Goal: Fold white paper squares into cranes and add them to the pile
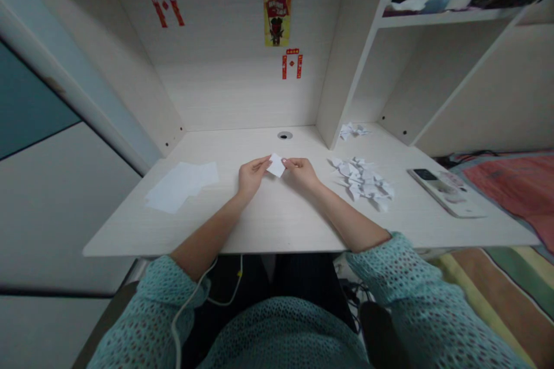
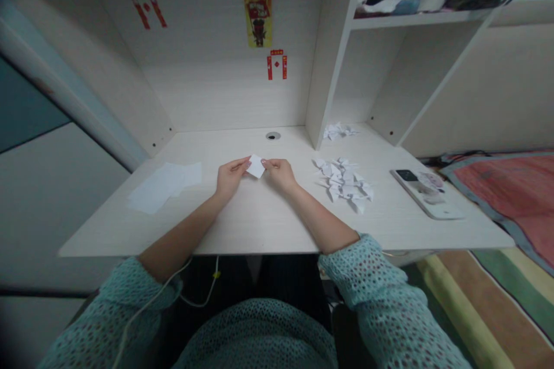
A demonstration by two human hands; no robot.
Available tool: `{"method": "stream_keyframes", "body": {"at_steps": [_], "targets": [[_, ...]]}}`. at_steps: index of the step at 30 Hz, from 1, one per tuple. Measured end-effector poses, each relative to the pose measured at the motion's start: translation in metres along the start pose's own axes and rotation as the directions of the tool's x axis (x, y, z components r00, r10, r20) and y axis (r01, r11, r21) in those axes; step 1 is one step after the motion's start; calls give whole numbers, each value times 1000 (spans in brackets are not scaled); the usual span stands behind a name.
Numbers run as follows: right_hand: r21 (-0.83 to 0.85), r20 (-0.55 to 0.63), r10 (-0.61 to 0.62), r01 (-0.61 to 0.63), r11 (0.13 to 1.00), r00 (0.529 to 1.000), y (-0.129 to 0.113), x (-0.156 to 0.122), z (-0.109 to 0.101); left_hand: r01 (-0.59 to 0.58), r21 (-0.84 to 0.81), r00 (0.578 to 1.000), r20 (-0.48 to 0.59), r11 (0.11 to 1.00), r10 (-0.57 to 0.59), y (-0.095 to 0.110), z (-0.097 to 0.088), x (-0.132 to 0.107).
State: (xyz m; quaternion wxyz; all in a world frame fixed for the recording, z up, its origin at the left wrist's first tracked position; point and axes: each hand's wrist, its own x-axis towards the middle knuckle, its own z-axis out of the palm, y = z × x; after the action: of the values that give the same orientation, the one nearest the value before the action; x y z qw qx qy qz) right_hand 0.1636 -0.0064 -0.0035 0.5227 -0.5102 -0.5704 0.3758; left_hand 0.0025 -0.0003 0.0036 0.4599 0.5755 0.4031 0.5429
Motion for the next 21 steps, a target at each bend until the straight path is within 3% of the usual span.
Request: {"method": "stream_keyframes", "body": {"at_steps": [4,9,16,21], "targets": [[-182,-90,-149,130,975,985,2,-1,0,90,7,995,47,996,-90,-3,0,-1],[-282,-61,-242,216,935,968,3,-1,-1,180,131,979,77,975,-191,-3,-2,0],[-340,-97,-297,248,907,950,7,0,2,179,149,977,91,973,-193,10,1,-2],[-400,-46,-359,312,862,932,3,-2,1,151,151,982,91,977,-166,12,2,-4]]}}
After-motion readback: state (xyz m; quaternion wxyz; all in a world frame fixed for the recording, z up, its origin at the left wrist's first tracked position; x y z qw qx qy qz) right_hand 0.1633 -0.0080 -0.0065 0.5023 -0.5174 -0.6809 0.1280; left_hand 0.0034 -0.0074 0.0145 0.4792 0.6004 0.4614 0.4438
